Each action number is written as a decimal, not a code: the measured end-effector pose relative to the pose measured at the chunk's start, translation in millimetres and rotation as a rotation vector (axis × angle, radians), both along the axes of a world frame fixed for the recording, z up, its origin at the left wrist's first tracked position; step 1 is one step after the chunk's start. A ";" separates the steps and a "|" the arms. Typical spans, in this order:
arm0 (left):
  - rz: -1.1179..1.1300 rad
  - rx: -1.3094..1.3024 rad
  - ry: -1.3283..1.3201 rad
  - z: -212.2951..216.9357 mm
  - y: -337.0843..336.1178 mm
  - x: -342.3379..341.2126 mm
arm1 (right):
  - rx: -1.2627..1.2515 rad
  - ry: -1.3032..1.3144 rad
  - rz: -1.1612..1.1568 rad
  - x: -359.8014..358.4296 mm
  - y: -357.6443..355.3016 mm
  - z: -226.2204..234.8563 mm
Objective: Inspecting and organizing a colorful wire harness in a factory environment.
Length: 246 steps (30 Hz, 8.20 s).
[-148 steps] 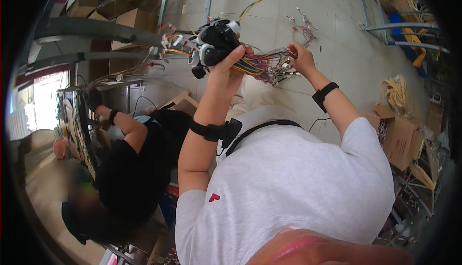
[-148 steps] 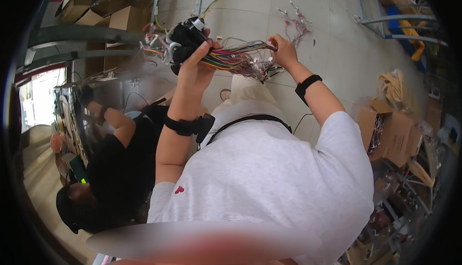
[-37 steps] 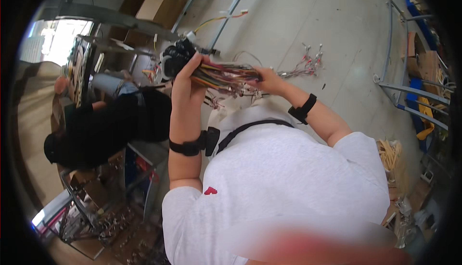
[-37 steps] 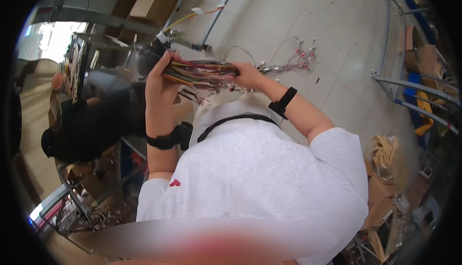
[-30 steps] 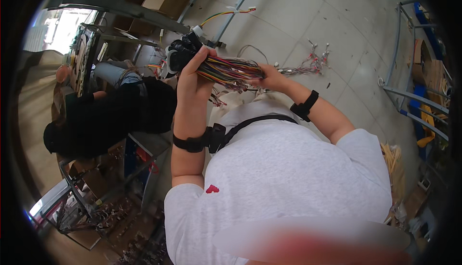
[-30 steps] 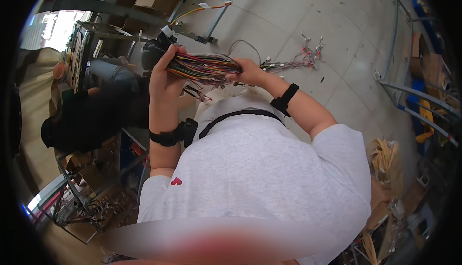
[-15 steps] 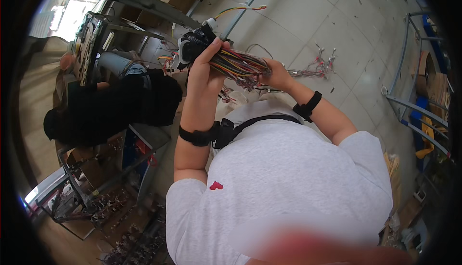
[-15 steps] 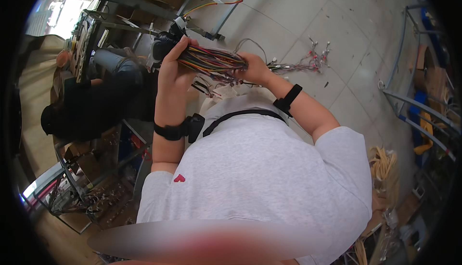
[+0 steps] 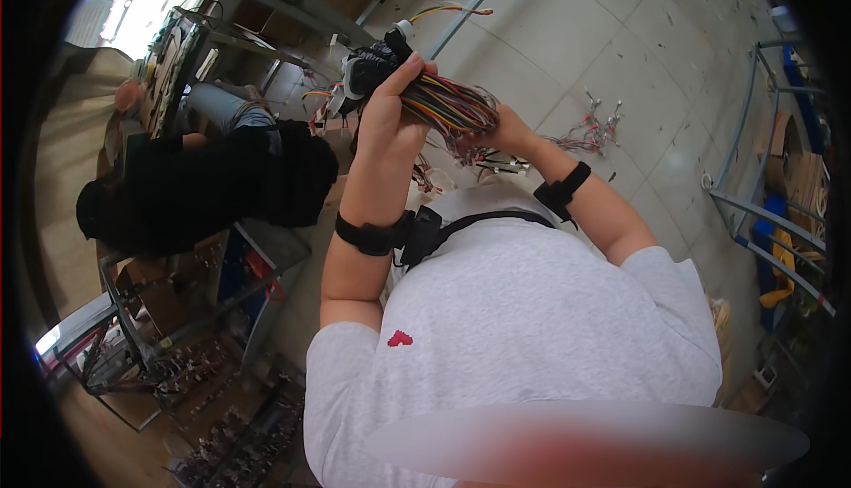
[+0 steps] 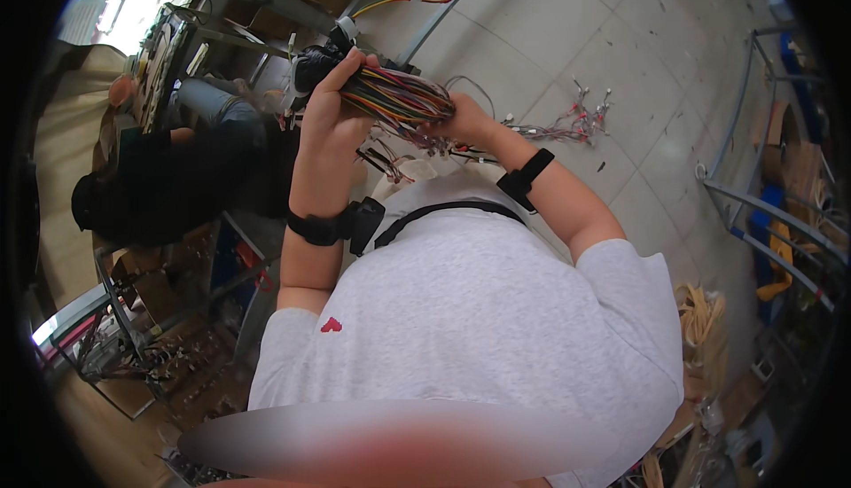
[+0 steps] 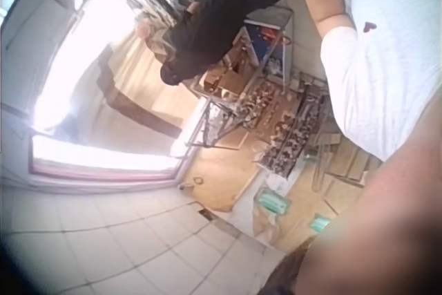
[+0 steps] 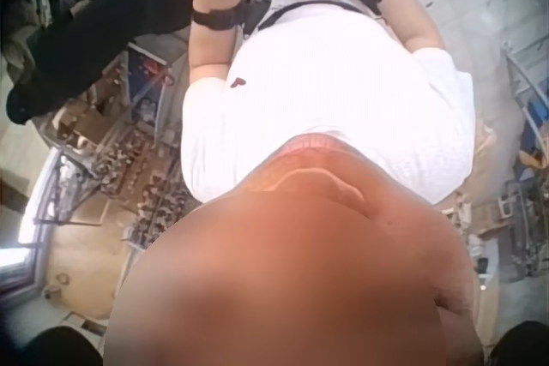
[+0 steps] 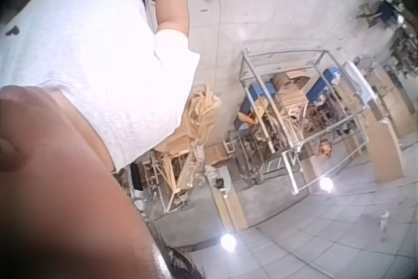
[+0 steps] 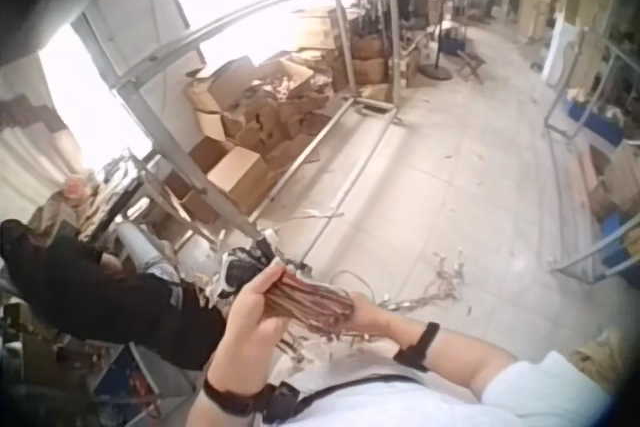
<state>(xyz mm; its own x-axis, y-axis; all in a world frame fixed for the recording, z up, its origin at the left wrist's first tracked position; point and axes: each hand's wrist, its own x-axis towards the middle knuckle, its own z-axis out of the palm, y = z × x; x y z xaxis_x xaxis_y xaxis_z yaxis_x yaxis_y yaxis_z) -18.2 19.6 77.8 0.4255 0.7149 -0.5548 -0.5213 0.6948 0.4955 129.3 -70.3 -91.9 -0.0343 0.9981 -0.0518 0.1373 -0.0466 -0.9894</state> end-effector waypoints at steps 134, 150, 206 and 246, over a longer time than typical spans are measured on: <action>0.039 0.147 0.246 -7.7 -5.3 -19.6 | -0.169 0.308 0.022 10.8 -5.5 -37.2; 0.035 -0.148 -0.108 -13.1 8.1 -20.5 | -0.046 0.224 0.061 2.7 2.4 -30.2; -0.113 0.144 0.252 -14.7 -24.7 -51.6 | -0.345 -0.042 0.348 43.9 19.7 -27.5; -0.774 0.633 0.532 -40.4 0.7 -105.2 | -0.391 0.528 0.279 -111.2 12.1 102.5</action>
<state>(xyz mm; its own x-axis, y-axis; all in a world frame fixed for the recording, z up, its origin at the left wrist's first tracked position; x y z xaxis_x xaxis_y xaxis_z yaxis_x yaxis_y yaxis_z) -123.4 20.3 37.5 0.6933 0.5787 -0.4295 0.3216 0.2850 0.9030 18.2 -58.3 10.6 -0.4054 0.8598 -0.3104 -0.2971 -0.4451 -0.8448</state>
